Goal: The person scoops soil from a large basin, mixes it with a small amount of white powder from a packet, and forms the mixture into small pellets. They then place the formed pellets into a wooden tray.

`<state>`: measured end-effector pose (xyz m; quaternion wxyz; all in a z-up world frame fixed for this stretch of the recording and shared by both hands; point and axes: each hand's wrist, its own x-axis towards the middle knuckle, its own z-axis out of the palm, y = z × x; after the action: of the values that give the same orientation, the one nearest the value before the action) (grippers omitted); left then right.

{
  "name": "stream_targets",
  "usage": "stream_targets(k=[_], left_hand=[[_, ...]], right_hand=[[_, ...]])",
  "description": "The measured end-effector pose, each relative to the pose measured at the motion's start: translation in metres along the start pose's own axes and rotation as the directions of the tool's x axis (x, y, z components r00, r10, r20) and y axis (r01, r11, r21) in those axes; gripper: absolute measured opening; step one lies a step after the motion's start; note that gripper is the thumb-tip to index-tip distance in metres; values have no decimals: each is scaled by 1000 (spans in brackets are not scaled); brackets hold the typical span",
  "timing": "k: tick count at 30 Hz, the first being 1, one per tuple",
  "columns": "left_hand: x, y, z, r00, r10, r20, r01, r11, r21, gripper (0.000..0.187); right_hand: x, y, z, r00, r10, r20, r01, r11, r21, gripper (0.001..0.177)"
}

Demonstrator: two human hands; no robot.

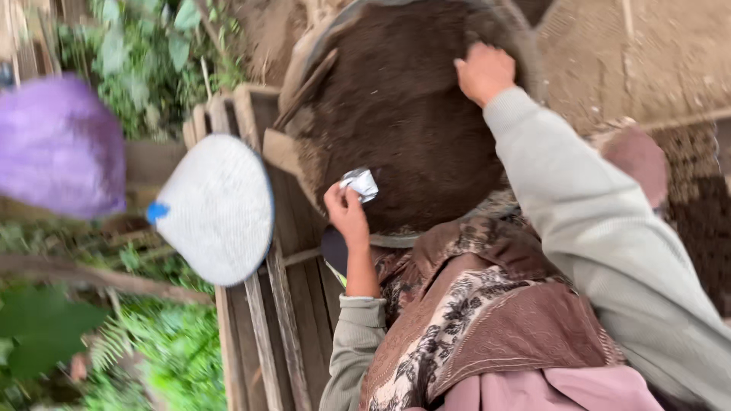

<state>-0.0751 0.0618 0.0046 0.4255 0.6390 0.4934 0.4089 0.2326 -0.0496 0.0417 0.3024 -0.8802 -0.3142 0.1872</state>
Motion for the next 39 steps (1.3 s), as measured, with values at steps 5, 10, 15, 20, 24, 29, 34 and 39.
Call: stream_targets(k=[5,10,15,20,24,29,34,39], left_hand=[[-16,28,2,975,25,220,25,975,-221,19],[-32,53,10,903,33,429,110,946,-306,19],[-40,14,22,771,-17,637,331,865,-377,20],[-30,52,-8,915,203,349,-270,950,157,43],[-52,75,7,820,109,562,-82,994,-72,73],[-50,40,33,816,18,577,16,998,-54,10],[-29,54,17,909,52,413,-168,954,250,27],[-41,84,13,789,220,574,-209,974,-86,51]], right_hand=[[-63,-42,42,926,151,347,5,913,-409,61],[-123,-76,54,949,-268,166,225,944,240,28],[-134,-43,88,993,-120,15,99,880,465,23],[-150,-49,57,993,-99,-68,120,785,608,21],[-161,-51,65,989,-141,-45,136,753,644,6],[-156,-36,68,992,-125,-33,124,860,495,21],[-154,-30,71,990,-110,-88,140,729,670,15],[-165,-52,63,990,-126,-65,136,708,693,9]])
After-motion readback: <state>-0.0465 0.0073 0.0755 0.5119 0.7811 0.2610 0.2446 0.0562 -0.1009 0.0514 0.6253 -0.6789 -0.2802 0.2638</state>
